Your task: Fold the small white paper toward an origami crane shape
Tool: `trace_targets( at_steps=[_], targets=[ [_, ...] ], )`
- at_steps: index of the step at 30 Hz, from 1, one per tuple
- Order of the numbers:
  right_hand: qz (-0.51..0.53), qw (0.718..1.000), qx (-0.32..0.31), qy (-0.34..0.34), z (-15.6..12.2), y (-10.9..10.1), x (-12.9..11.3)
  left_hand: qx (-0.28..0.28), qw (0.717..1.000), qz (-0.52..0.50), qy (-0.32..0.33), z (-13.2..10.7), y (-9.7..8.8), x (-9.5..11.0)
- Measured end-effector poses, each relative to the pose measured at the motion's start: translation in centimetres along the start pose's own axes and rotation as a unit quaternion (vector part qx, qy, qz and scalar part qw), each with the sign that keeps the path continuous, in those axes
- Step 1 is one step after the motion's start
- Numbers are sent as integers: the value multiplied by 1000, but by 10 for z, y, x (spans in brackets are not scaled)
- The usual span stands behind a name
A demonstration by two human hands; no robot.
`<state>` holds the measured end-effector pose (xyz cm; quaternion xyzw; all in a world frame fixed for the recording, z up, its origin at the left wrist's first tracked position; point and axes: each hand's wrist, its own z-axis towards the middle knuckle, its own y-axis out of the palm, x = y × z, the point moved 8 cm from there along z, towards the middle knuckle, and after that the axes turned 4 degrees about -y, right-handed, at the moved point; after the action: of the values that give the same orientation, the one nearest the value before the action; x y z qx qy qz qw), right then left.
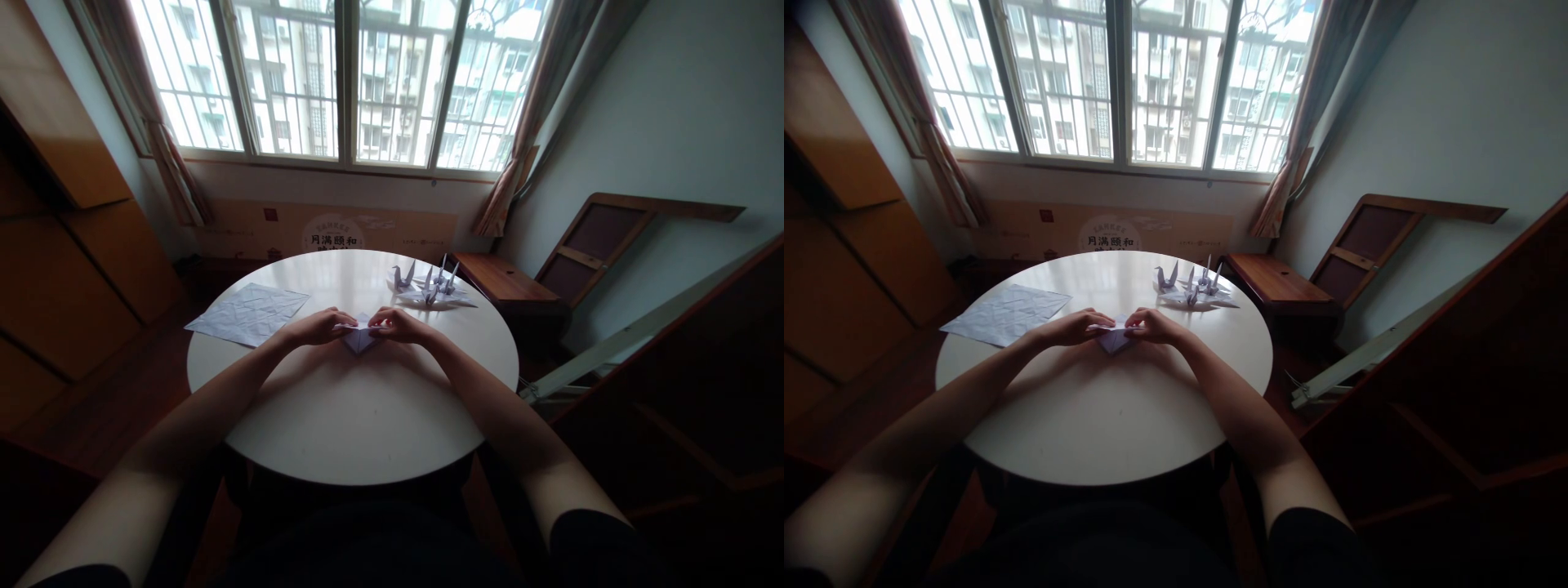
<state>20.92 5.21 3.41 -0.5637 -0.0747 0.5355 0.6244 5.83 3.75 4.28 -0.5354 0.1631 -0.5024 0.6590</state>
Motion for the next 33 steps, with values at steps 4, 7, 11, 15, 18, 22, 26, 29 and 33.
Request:
trace_targets(
  at_steps=[4, 7, 11, 15, 18, 22, 26, 29, 33],
  targets=[
    [-9, 1000, 15, -15, 2, 3, -1, -20, 1000, 4, -17, 0, 4, -1],
    [-3, 999, 6, -49, 3, 7, -8, -27, 999, -17, -44, 1, 5, -4],
    [14, 999, 25, -42, 5, 5, -7, -18, 996, -48, -78, 1, 5, -12],
    [34, 999, 33, -13, 5, 4, -1, -24, 993, -83, -80, 1, 5, -14],
    [43, 998, 42, 6, 5, 3, 2, -23, 992, -96, -81, 1, 4, -13],
    [69, 996, 53, 27, 5, 2, 3, -4, 988, -126, -94, 1, 4, -15],
    [149, 986, 31, 60, 4, 8, 1, -2, 977, -188, -99, 2, 6, -14],
    [214, 973, 24, 81, 5, 13, -3, -17, 973, -207, -100, 3, 10, -11],
    [230, 966, 45, 106, 7, 15, 2, 7, 979, -180, -92, 5, 9, -13]
  ],
)
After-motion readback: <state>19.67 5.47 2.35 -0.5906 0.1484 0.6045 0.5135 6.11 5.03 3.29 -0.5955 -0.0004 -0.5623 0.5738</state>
